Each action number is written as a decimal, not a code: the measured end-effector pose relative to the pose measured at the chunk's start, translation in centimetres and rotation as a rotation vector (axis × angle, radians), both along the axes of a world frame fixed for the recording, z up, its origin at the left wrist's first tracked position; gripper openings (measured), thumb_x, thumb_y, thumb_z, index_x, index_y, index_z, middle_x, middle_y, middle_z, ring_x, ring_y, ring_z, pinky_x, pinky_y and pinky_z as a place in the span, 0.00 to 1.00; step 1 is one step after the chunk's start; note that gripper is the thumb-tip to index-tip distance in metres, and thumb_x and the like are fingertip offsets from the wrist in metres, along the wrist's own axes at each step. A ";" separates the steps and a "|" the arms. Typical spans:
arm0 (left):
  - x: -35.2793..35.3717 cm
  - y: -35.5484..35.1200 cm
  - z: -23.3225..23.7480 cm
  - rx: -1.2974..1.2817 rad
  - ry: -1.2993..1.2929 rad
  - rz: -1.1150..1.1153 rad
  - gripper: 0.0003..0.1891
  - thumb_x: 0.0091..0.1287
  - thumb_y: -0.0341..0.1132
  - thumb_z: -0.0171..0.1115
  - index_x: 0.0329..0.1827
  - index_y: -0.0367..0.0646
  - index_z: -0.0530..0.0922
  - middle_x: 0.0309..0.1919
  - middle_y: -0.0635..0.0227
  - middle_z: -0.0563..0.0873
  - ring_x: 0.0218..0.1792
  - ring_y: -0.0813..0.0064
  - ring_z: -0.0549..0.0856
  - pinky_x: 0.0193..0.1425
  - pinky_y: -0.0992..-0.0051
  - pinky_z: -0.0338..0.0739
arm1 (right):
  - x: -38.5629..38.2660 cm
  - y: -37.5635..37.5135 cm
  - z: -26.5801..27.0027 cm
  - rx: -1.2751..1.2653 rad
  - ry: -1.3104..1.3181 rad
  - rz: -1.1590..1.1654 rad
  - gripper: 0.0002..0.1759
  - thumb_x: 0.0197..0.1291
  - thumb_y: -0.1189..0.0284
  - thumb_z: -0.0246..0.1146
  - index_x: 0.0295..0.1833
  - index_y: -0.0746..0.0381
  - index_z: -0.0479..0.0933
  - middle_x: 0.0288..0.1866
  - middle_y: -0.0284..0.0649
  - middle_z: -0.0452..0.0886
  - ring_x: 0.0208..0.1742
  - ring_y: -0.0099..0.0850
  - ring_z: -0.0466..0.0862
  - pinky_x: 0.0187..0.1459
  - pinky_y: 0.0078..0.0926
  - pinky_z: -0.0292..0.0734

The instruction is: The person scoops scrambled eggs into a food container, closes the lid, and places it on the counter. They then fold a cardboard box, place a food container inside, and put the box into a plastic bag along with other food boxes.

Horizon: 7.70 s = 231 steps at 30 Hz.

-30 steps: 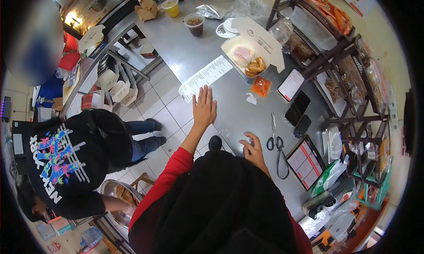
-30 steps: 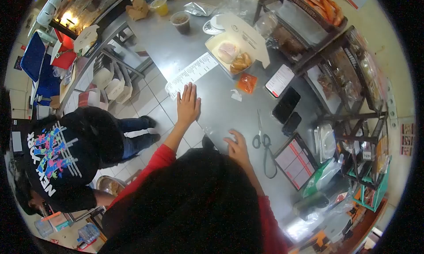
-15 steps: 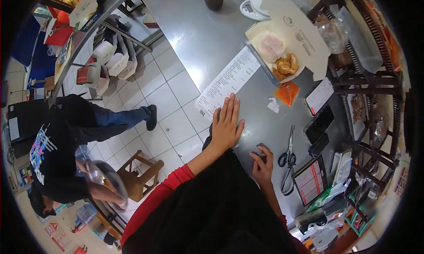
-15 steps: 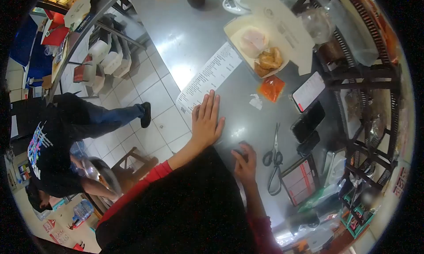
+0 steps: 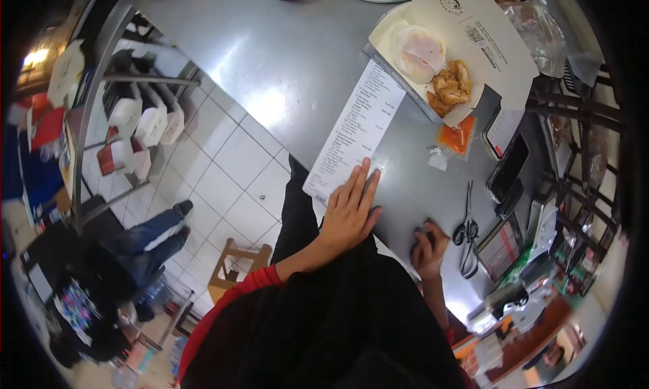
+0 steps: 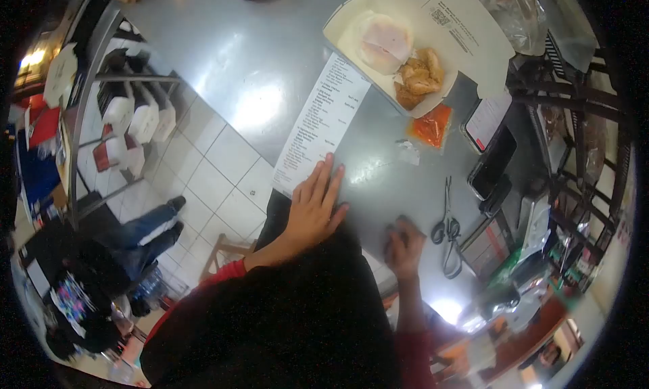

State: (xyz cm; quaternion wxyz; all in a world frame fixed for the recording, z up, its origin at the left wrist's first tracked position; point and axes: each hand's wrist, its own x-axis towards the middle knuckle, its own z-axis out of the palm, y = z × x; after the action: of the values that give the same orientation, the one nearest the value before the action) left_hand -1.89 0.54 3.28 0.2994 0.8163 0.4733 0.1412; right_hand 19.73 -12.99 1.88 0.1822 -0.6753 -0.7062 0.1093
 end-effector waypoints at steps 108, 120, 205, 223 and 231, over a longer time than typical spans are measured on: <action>33.3 -121.4 26.6 -1.250 -1.327 -1.433 0.51 0.56 0.46 0.69 0.75 0.46 0.41 0.70 0.61 0.54 0.72 0.67 0.52 0.73 0.67 0.48 | 9.0 -122.7 44.4 0.913 -0.427 -1.003 0.14 0.68 0.65 0.54 0.41 0.68 0.71 0.27 0.37 0.73 0.24 0.20 0.68 0.23 0.18 0.62; 4.9 -67.0 7.0 -0.548 -0.992 0.081 0.19 0.63 0.28 0.58 0.58 0.37 0.72 0.51 0.66 0.80 0.52 0.76 0.78 0.59 0.74 0.71 | 1.4 -57.9 23.6 -0.003 0.493 0.157 0.09 0.66 0.74 0.54 0.46 0.68 0.73 0.31 0.36 0.80 0.34 0.21 0.80 0.37 0.21 0.74; -73.0 28.5 7.7 0.171 -0.784 0.698 0.28 0.56 0.38 0.61 0.62 0.40 0.72 0.55 0.57 0.75 0.52 0.72 0.78 0.51 0.76 0.74 | -86.3 53.4 12.8 -1.113 1.673 0.597 0.25 0.67 0.63 0.48 0.67 0.60 0.63 0.66 0.37 0.69 0.66 0.31 0.67 0.66 0.27 0.59; -57.8 51.7 9.0 0.226 -0.766 0.636 0.25 0.53 0.32 0.62 0.56 0.38 0.77 0.54 0.56 0.75 0.54 0.69 0.77 0.53 0.74 0.72 | -67.7 77.5 16.9 0.509 0.500 0.835 0.27 0.50 0.77 0.62 0.59 0.57 0.70 0.59 0.46 0.71 0.55 0.50 0.73 0.57 0.43 0.68; -55.4 53.4 9.3 0.291 -0.798 0.757 0.23 0.52 0.30 0.62 0.54 0.37 0.79 0.53 0.56 0.75 0.54 0.69 0.77 0.54 0.74 0.72 | -69.2 79.9 17.0 0.806 0.545 0.670 0.25 0.64 0.62 0.53 0.64 0.62 0.68 0.62 0.50 0.68 0.60 0.49 0.71 0.61 0.43 0.64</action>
State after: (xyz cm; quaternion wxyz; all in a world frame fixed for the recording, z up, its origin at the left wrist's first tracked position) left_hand -57.27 53.90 12.53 0.2681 0.5060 0.5586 0.6001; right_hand -49.45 66.89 18.92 0.5552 -0.2406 -0.7944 0.0534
